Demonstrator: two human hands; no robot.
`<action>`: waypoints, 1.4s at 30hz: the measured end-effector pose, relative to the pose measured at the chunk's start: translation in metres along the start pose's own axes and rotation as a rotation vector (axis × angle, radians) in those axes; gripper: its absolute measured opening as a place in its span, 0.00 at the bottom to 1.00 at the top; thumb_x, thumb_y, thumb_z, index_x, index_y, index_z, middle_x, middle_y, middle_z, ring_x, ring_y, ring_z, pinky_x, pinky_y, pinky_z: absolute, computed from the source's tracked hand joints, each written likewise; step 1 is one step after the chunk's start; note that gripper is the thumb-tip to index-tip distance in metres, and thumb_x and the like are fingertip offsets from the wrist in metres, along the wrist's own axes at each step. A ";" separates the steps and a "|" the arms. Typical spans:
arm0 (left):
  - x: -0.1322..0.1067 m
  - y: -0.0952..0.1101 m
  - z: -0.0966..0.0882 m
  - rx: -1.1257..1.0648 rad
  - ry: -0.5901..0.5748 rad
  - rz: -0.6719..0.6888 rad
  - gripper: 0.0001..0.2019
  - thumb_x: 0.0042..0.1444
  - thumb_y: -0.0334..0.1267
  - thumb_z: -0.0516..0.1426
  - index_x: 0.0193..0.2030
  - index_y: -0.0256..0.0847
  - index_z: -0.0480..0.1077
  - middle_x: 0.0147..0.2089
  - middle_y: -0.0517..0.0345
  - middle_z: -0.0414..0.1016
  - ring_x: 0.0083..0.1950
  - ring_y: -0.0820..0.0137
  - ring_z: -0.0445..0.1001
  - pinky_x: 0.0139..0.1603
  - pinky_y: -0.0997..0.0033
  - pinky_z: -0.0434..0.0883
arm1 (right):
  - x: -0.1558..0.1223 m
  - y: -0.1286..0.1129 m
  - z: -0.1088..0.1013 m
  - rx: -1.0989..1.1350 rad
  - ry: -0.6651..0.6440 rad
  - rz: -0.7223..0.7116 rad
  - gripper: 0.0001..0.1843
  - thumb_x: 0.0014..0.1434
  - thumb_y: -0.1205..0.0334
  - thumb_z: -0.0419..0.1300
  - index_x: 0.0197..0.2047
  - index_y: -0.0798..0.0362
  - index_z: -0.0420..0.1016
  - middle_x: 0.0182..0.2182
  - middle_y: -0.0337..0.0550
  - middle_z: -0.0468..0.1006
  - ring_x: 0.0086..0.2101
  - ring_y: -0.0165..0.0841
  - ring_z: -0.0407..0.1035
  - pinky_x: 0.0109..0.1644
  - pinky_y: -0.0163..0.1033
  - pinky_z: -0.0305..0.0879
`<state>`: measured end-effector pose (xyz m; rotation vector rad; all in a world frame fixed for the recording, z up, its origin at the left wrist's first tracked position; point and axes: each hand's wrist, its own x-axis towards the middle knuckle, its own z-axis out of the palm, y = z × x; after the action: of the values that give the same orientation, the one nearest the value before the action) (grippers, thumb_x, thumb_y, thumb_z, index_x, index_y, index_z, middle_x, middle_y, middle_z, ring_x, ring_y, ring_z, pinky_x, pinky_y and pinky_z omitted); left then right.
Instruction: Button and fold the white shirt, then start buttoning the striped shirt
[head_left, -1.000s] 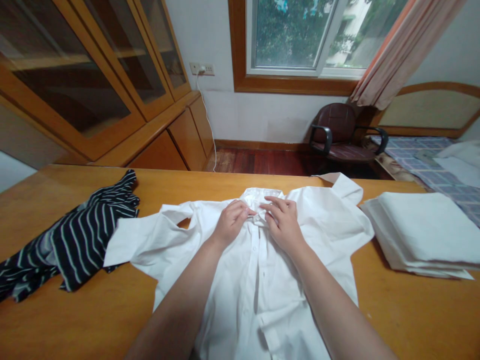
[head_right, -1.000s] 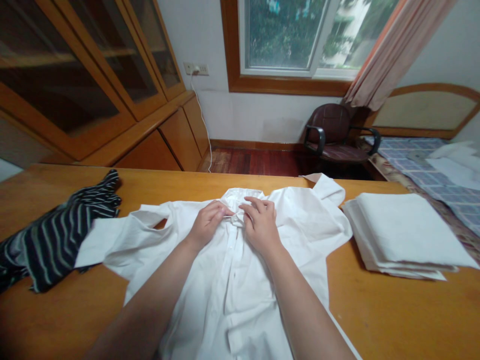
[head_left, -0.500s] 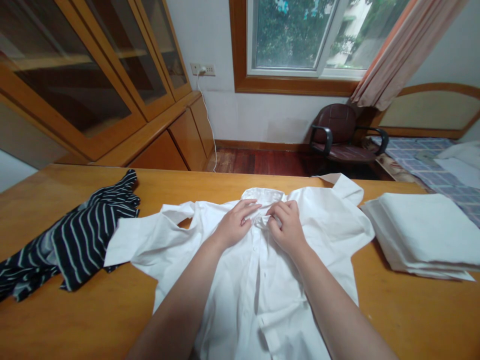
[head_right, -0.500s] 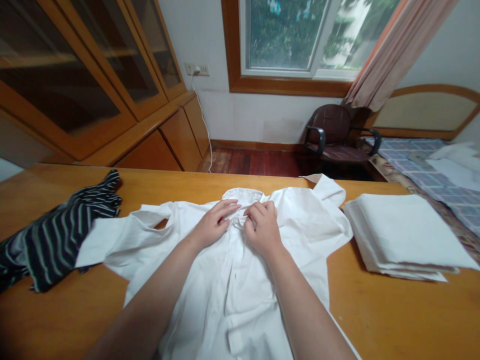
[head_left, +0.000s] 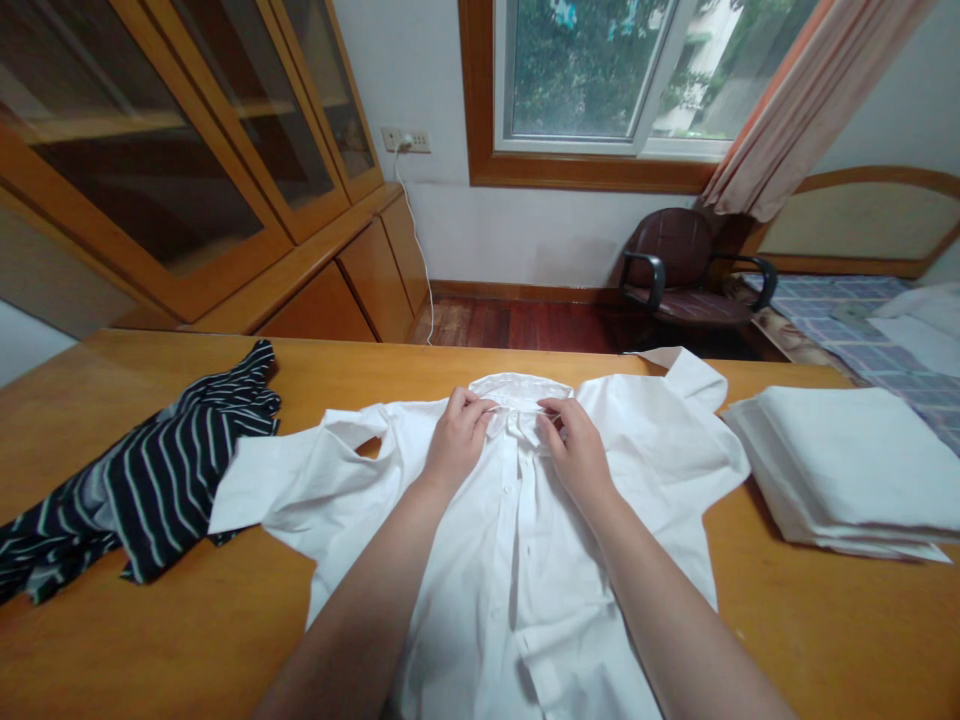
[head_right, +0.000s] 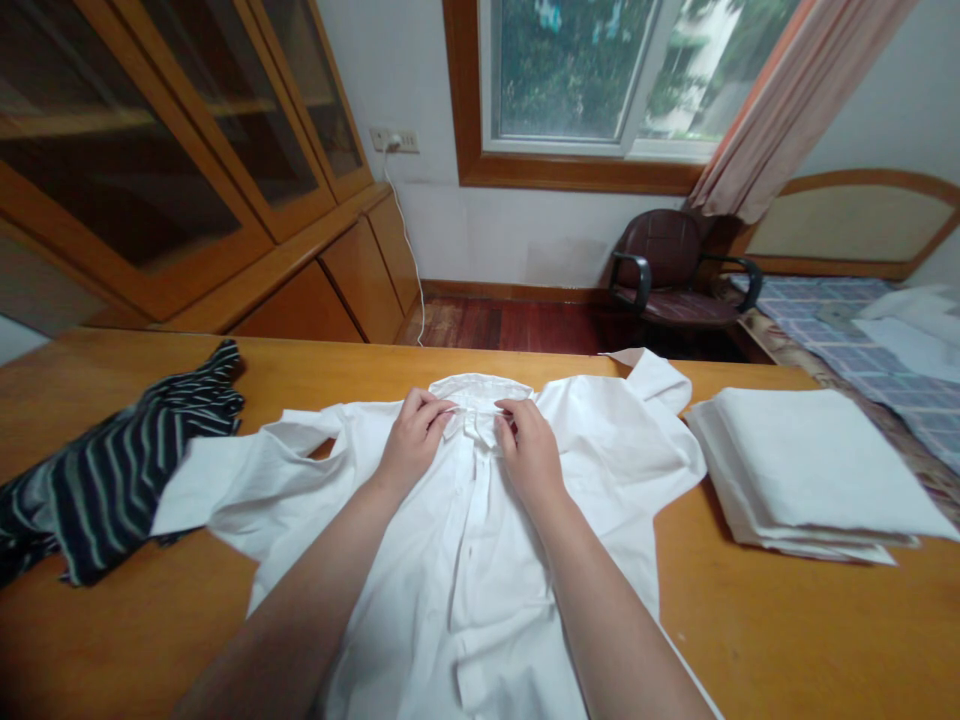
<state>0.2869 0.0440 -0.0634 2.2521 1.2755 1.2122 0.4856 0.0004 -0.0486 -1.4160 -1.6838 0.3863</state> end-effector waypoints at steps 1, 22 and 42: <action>0.000 -0.001 0.001 0.016 0.008 -0.005 0.08 0.64 0.31 0.53 0.45 0.41 0.73 0.42 0.55 0.64 0.46 0.67 0.69 0.51 0.66 0.70 | 0.000 0.001 0.001 0.035 -0.006 0.019 0.11 0.64 0.64 0.53 0.49 0.51 0.71 0.39 0.45 0.74 0.38 0.37 0.69 0.44 0.42 0.66; -0.001 -0.008 0.004 0.023 -0.090 -0.058 0.06 0.63 0.39 0.58 0.42 0.41 0.74 0.40 0.56 0.64 0.42 0.68 0.70 0.46 0.66 0.71 | -0.002 0.006 0.004 -0.020 0.074 -0.081 0.11 0.60 0.65 0.56 0.47 0.51 0.71 0.50 0.51 0.67 0.49 0.40 0.67 0.54 0.49 0.66; 0.005 -0.016 0.012 0.098 -0.076 -0.086 0.04 0.60 0.37 0.60 0.35 0.41 0.73 0.38 0.57 0.65 0.43 0.66 0.70 0.50 0.63 0.70 | -0.037 -0.067 -0.009 -0.624 -0.639 0.158 0.16 0.57 0.53 0.59 0.40 0.56 0.77 0.35 0.55 0.82 0.34 0.44 0.76 0.33 0.40 0.61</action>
<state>0.2890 0.0592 -0.0776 2.2619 1.4157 1.0457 0.4488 -0.0562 -0.0109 -2.0337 -2.3465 0.4543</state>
